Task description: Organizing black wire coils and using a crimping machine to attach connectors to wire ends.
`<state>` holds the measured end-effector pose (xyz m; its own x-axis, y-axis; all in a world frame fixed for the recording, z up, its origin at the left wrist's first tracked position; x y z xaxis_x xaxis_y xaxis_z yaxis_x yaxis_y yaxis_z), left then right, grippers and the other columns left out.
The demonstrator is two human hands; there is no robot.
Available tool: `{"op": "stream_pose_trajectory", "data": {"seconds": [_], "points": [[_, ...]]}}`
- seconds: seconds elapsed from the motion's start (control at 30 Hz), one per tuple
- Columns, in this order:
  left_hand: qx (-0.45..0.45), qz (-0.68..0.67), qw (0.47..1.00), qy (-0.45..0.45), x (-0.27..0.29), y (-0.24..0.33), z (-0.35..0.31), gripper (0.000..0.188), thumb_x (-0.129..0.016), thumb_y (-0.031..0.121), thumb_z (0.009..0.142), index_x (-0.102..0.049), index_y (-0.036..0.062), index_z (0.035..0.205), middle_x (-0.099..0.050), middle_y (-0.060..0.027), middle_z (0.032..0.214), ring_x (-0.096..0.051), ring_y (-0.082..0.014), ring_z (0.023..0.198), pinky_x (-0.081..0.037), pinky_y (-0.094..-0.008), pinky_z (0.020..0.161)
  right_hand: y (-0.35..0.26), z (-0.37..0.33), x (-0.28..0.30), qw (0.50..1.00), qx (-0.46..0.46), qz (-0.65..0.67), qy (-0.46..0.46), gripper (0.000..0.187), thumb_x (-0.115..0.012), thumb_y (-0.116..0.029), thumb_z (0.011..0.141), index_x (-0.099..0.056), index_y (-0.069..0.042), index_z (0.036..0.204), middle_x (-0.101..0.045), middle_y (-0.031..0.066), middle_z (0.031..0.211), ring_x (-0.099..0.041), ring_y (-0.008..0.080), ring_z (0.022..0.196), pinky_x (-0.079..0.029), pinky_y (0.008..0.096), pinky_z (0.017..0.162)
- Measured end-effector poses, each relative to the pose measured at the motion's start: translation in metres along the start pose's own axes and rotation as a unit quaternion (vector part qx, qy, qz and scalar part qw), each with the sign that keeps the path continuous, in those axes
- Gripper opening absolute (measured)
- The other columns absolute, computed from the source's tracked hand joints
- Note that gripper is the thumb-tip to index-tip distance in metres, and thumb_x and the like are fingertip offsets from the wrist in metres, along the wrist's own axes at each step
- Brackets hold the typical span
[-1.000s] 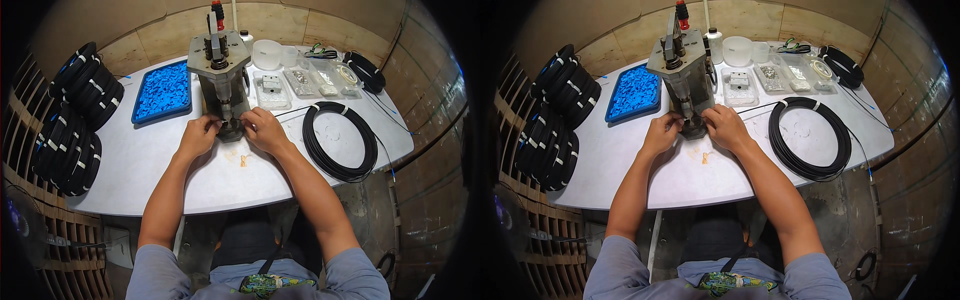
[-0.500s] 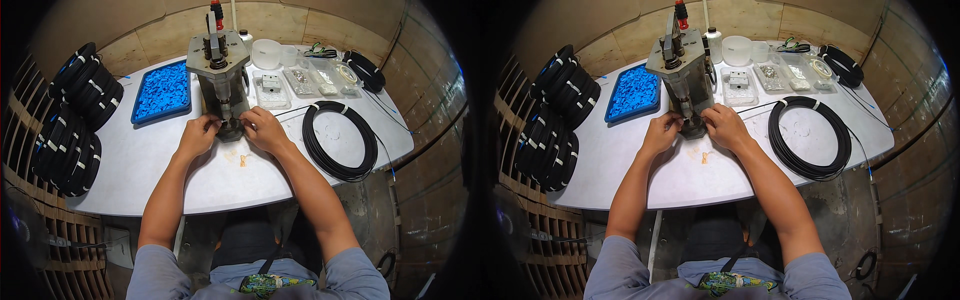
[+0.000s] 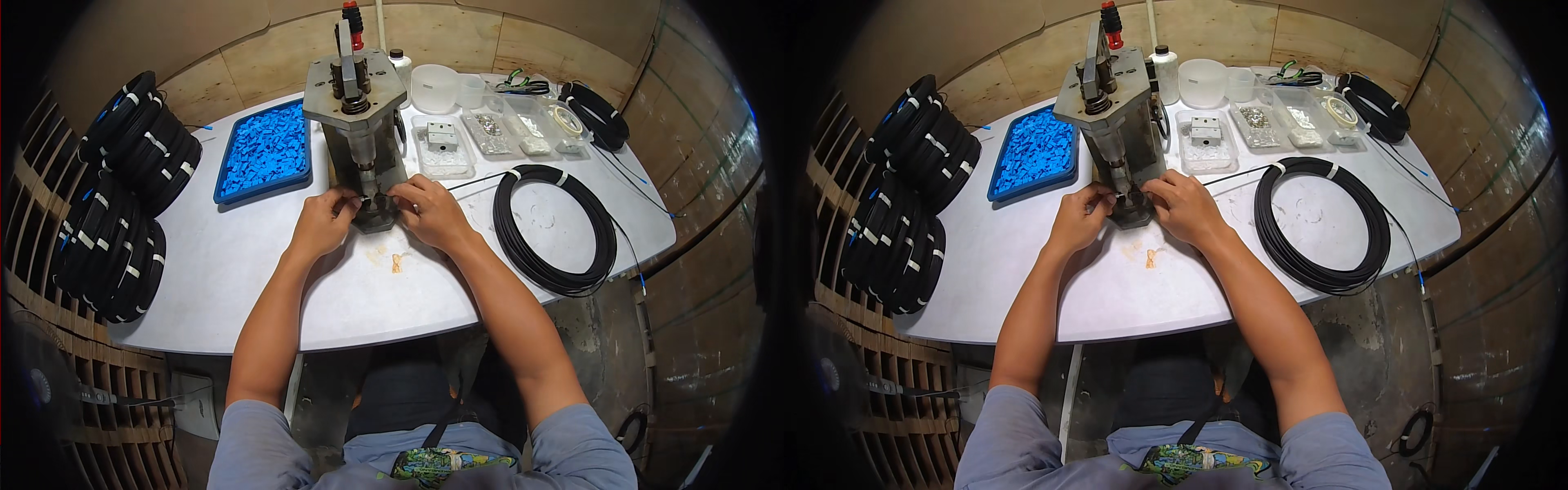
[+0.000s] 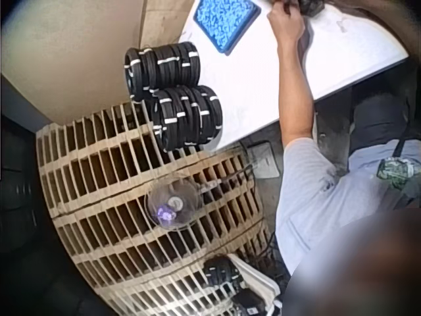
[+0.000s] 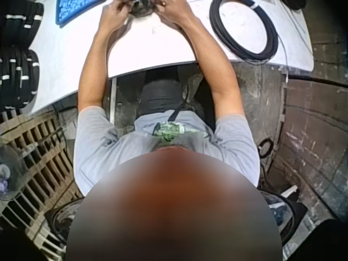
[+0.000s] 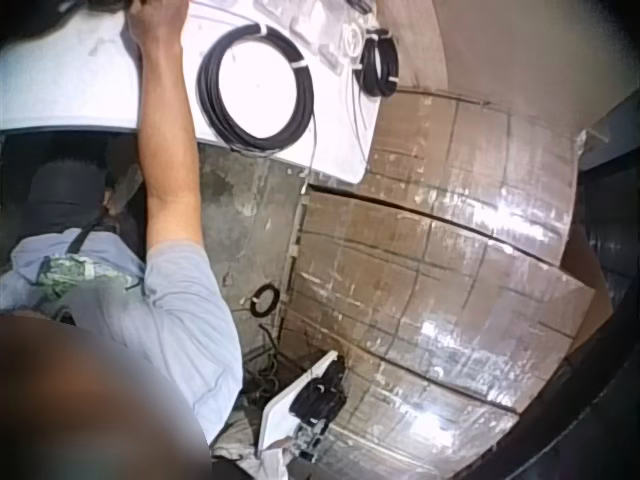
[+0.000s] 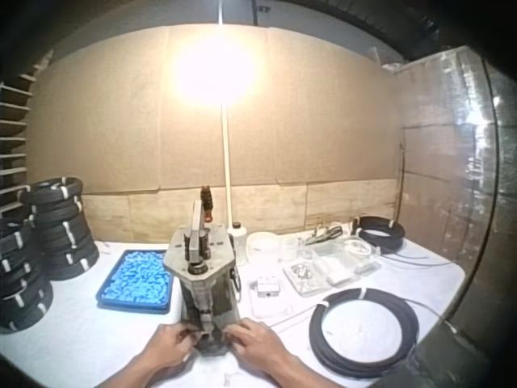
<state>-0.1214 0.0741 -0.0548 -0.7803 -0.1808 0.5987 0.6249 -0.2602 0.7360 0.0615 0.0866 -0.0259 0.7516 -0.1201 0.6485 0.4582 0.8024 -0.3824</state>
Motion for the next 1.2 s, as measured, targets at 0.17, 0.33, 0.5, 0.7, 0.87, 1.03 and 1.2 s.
{"op": "stream_pose_trajectory", "data": {"seconds": [0.17, 0.33, 0.5, 0.7, 0.87, 1.03, 1.2], "points": [[-0.002, -0.005, 1.0, 0.002, 0.0002, 0.0005, 0.0, 0.021, -0.063, 0.01, 0.096, -0.07, -0.006, 0.108, -0.076, -0.015, 0.089, -0.073, -0.0194, 0.078, -0.057, -0.0324, 0.076, 0.0013, -0.0007, 0.0002, 1.0, -0.007, 0.007, 0.004, 0.019, -0.07, -0.007, 0.084, -0.072, -0.011, 0.103, -0.066, 0.0093, 0.091, -0.067, 0.0321, 0.083, -0.055, 0.0416, 0.076], [0.0, -0.003, 1.0, 0.0, 0.0003, 0.0036, -0.0002, 0.022, -0.063, 0.01, 0.096, -0.07, -0.0064, 0.109, -0.076, -0.0155, 0.09, -0.074, -0.0199, 0.078, -0.058, -0.0329, 0.076, 0.0026, -0.0007, 0.0002, 1.0, -0.008, 0.008, 0.001, 0.019, -0.07, -0.007, 0.084, -0.073, -0.01, 0.102, -0.066, 0.0096, 0.091, -0.067, 0.0327, 0.081, -0.055, 0.0423, 0.075], [-0.001, -0.008, 1.0, 0.001, 0.0002, 0.0008, 0.0, 0.021, -0.063, 0.01, 0.096, -0.07, -0.0064, 0.108, -0.076, -0.0154, 0.088, -0.074, -0.02, 0.078, -0.058, -0.0328, 0.076, 0.0024, -0.001, 0.0002, 1.0, -0.01, 0.012, 0.005, 0.018, -0.071, -0.006, 0.084, -0.073, -0.01, 0.102, -0.066, 0.01, 0.091, -0.067, 0.0334, 0.08, -0.056, 0.0427, 0.074], [-0.003, 0.0, 1.0, 0.001, -0.0006, -0.0002, 0.0009, 0.021, -0.063, 0.01, 0.096, -0.071, -0.0058, 0.108, -0.076, -0.0152, 0.087, -0.073, -0.0201, 0.077, -0.057, -0.0329, 0.076, 0.0057, -0.0013, -0.0005, 0.999, -0.028, 0.018, -0.005, 0.019, -0.071, -0.007, 0.084, -0.074, -0.011, 0.102, -0.066, 0.0101, 0.091, -0.067, 0.0333, 0.081, -0.056, 0.0426, 0.075], [-0.004, 0.0, 1.0, 0.001, -0.0001, 0.0006, 0.0003, 0.021, -0.063, 0.01, 0.096, -0.071, -0.0053, 0.108, -0.076, -0.0152, 0.087, -0.073, -0.0201, 0.077, -0.057, -0.0331, 0.075, 0.0052, -0.0014, -0.0009, 0.999, -0.027, 0.023, -0.006, 0.019, -0.071, -0.007, 0.084, -0.074, -0.011, 0.102, -0.066, 0.01, 0.092, -0.067, 0.0333, 0.082, -0.056, 0.0423, 0.075], [-0.009, 0.001, 1.0, 0.009, 0.0012, 0.0031, -0.0003, 0.02, -0.063, 0.01, 0.096, -0.071, -0.0052, 0.107, -0.076, -0.0141, 0.086, -0.073, -0.0192, 0.076, -0.056, -0.0325, 0.074, 0.0054, -0.0012, -0.0005, 0.999, -0.024, 0.026, -0.003, 0.019, -0.071, -0.007, 0.084, -0.074, -0.011, 0.102, -0.067, 0.0101, 0.092, -0.068, 0.033, 0.082, -0.057, 0.042, 0.075], [-0.001, -0.007, 1.0, 0.008, 0.0008, 0.001, -0.0005, 0.02, -0.063, 0.01, 0.096, -0.071, -0.0052, 0.107, -0.076, -0.0135, 0.087, -0.073, -0.0188, 0.076, -0.056, -0.0322, 0.074, 0.0057, -0.001, -0.001, 0.999, -0.03, 0.025, -0.005, 0.019, -0.071, -0.006, 0.084, -0.074, -0.01, 0.102, -0.067, 0.0104, 0.092, -0.068, 0.0332, 0.082, -0.057, 0.0421, 0.075]]}}
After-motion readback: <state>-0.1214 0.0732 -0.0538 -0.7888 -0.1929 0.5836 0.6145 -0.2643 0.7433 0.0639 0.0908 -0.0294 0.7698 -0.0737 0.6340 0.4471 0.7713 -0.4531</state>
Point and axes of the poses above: each hand's wrist, its own z-axis towards the middle knuckle, its own x-axis out of the back of the hand, y = z × x, the point moved 10 cm from there along z, towards the middle knuckle
